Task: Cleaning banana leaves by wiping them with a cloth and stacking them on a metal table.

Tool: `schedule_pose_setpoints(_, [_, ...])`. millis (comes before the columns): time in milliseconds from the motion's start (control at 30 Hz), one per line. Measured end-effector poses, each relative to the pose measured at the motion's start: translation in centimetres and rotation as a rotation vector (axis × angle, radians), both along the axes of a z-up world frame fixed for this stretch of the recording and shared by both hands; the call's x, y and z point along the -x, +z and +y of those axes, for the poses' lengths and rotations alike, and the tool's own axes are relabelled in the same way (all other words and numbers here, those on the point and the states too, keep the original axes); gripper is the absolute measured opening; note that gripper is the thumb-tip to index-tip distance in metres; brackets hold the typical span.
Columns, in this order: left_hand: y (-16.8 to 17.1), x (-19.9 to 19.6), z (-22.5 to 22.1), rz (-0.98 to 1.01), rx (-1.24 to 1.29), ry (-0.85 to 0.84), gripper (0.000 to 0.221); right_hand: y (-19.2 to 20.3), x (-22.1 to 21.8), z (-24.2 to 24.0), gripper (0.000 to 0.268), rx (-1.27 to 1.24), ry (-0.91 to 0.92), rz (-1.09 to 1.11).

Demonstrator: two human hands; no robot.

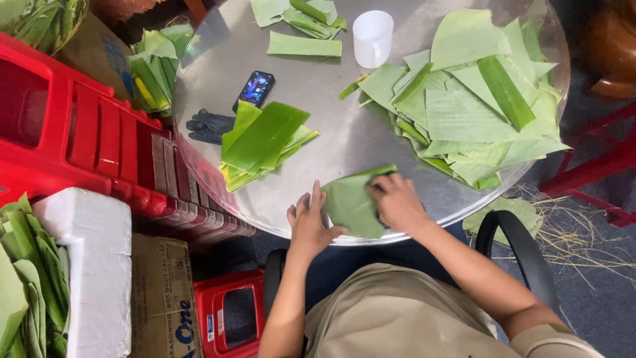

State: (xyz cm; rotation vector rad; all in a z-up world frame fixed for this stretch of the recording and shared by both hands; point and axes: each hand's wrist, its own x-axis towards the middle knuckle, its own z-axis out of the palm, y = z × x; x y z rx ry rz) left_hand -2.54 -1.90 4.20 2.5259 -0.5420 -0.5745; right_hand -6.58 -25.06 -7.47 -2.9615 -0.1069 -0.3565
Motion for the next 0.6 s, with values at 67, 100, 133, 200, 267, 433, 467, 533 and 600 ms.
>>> schedule_pose_setpoints(67, [-1.6, 0.2, -0.3, -0.036, -0.019, 0.003, 0.130, 0.9, -0.5, 1.5, 0.035, -0.030, 0.180, -0.007])
schedule_pose_setpoints(100, [-2.3, 0.2, -0.4, -0.071, -0.040, 0.005, 0.131, 1.4, -0.8, 2.3, 0.035, -0.063, 0.358, -0.013])
schedule_pose_setpoints(133, [-2.1, 0.4, -0.5, -0.075, -0.042, 0.007, 0.131, 1.4, -1.0, 2.6, 0.035, -0.064, 0.360, -0.018])
schedule_pose_setpoints(200, [-2.0, 0.8, -0.7, -0.115, -0.140, 0.013, 0.134, 1.4, -1.6, 3.2, 0.036, -0.089, 0.455, 0.018])
schedule_pose_setpoints(267, [-2.1, 0.7, -0.7, -0.111, -0.126, 0.023, 0.135, 2.0, -1.8, 4.9, 0.037, -0.119, 0.539, 0.001])
schedule_pose_setpoints(433, [-2.5, 0.7, -0.6, -0.112, -0.117, 0.030, 0.134, 2.4, -3.3, 5.9, 0.033, -0.187, 0.602, -0.036])
schedule_pose_setpoints(467, [-2.4, 0.9, -0.6, -0.133, -0.096, 0.026, 0.135, 2.2, -4.1, 5.2, 0.035, -0.148, 0.519, -0.023])
schedule_pose_setpoints(533, [-2.5, 1.2, -0.4, -0.153, -0.074, 0.025, 0.135, 1.7, -5.4, 3.4, 0.038, -0.107, 0.438, -0.010])
schedule_pose_setpoints(600, [-2.6, 1.3, -0.3, -0.176, -0.022, 0.026, 0.132, 1.4, -6.7, 1.2, 0.040, -0.062, 0.253, -0.050])
